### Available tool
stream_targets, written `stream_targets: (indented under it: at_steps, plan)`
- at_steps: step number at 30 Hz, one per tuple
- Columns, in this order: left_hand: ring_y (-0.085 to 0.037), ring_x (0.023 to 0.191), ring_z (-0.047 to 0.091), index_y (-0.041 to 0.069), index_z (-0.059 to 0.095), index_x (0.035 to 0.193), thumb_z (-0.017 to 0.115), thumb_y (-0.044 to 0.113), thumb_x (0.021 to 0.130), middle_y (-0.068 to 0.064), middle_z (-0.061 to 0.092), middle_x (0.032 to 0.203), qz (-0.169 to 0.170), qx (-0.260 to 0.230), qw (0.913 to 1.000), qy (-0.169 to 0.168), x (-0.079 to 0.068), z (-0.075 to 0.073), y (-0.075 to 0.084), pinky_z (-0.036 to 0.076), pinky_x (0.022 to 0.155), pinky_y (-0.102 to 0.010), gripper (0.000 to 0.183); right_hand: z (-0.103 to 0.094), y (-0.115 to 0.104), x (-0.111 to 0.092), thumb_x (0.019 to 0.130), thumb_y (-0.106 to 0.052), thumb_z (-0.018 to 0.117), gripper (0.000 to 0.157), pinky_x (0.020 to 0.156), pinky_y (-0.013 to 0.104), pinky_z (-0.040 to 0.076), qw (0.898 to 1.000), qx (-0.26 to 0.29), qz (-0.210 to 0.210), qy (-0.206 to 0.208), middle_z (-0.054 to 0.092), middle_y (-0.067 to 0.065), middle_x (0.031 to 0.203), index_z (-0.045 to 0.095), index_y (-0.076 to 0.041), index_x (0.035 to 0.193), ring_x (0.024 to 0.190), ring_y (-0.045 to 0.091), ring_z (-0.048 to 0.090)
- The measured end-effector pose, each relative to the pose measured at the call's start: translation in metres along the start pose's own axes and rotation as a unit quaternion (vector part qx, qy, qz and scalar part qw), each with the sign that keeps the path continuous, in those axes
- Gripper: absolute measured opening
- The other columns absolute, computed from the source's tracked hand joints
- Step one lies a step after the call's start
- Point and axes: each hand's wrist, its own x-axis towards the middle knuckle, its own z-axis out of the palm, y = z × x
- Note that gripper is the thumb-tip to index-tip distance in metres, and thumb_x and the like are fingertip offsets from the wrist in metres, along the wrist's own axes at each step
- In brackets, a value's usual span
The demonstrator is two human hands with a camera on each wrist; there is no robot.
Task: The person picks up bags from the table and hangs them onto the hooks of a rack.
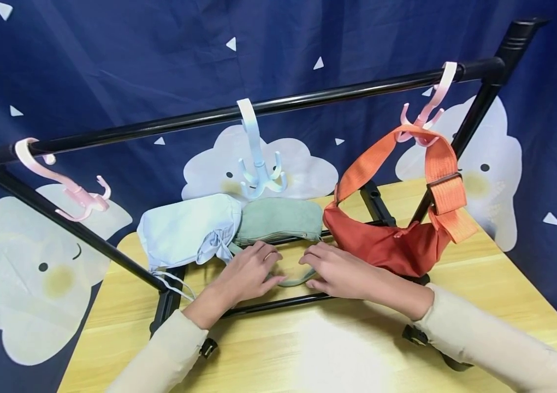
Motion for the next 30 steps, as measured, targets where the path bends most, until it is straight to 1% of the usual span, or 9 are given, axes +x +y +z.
stream_targets:
  at_steps: [5,8,11,16,19,23,30]
  plan:
    - [-0.022,0.109,0.066,0.011,0.074,0.116,0.062,0.056,0.099,-0.005,0.072,0.118,-0.002,0.0,0.9999,-0.013,-0.002,0.008,-0.006,0.057,0.097,-0.033,0.049,0.006,0.0,0.009,0.094,-0.028,0.078,0.044,0.096,0.036,0.056,1.0,0.016,0.007,-0.006,0.068,0.006,0.119,0.065,-0.005,0.129,0.11,0.021,0.064]
    - [-0.022,0.109,0.065,0.012,0.073,0.114,0.062,0.056,0.099,-0.005,0.071,0.119,-0.003,0.001,0.9998,-0.02,-0.005,0.012,-0.008,0.058,0.094,-0.033,0.048,0.011,-0.001,0.011,0.094,-0.028,0.077,0.047,0.096,0.036,0.057,0.999,0.028,0.014,-0.02,0.068,0.007,0.122,0.062,-0.004,0.132,0.111,0.022,0.064]
    - [-0.022,0.11,0.065,0.013,0.072,0.114,0.063,0.055,0.099,-0.005,0.071,0.122,-0.004,-0.005,0.9994,-0.035,-0.008,0.014,-0.008,0.058,0.094,-0.033,0.046,0.018,0.0,0.013,0.095,-0.029,0.076,0.047,0.095,0.035,0.057,0.999,0.036,0.016,-0.036,0.067,0.007,0.124,0.062,-0.005,0.134,0.113,0.022,0.064]
    - [-0.021,0.107,0.064,0.014,0.072,0.115,0.064,0.056,0.098,-0.004,0.069,0.122,-0.003,-0.017,0.9987,-0.048,-0.011,0.017,-0.008,0.058,0.093,-0.033,0.047,0.027,0.002,0.017,0.096,-0.03,0.075,0.045,0.092,0.032,0.058,0.998,0.032,0.008,-0.044,0.067,0.005,0.121,0.064,-0.006,0.132,0.11,0.019,0.065]
    - [-0.02,0.106,0.064,0.015,0.073,0.115,0.065,0.056,0.098,-0.003,0.069,0.119,-0.003,-0.016,0.9986,-0.05,-0.012,0.018,-0.008,0.057,0.092,-0.033,0.046,0.034,0.003,0.019,0.095,-0.03,0.076,0.043,0.091,0.033,0.057,0.999,0.029,0.0,-0.046,0.067,0.004,0.117,0.065,-0.006,0.129,0.107,0.019,0.065]
    - [-0.02,0.105,0.066,0.016,0.074,0.11,0.066,0.054,0.097,-0.003,0.071,0.114,0.0,-0.014,0.9985,-0.053,-0.012,0.02,-0.009,0.057,0.093,-0.035,0.041,0.041,0.003,0.02,0.095,-0.031,0.076,0.042,0.091,0.035,0.058,0.998,0.03,-0.005,-0.053,0.067,0.004,0.115,0.066,-0.006,0.127,0.108,0.021,0.065]
    - [-0.021,0.105,0.067,0.017,0.074,0.106,0.069,0.053,0.096,-0.002,0.071,0.108,0.0,-0.02,0.9979,-0.061,-0.012,0.022,-0.01,0.057,0.094,-0.037,0.037,0.048,0.002,0.024,0.097,-0.032,0.074,0.039,0.088,0.033,0.059,0.997,0.019,-0.006,-0.071,0.066,0.004,0.113,0.067,-0.008,0.126,0.109,0.02,0.065]
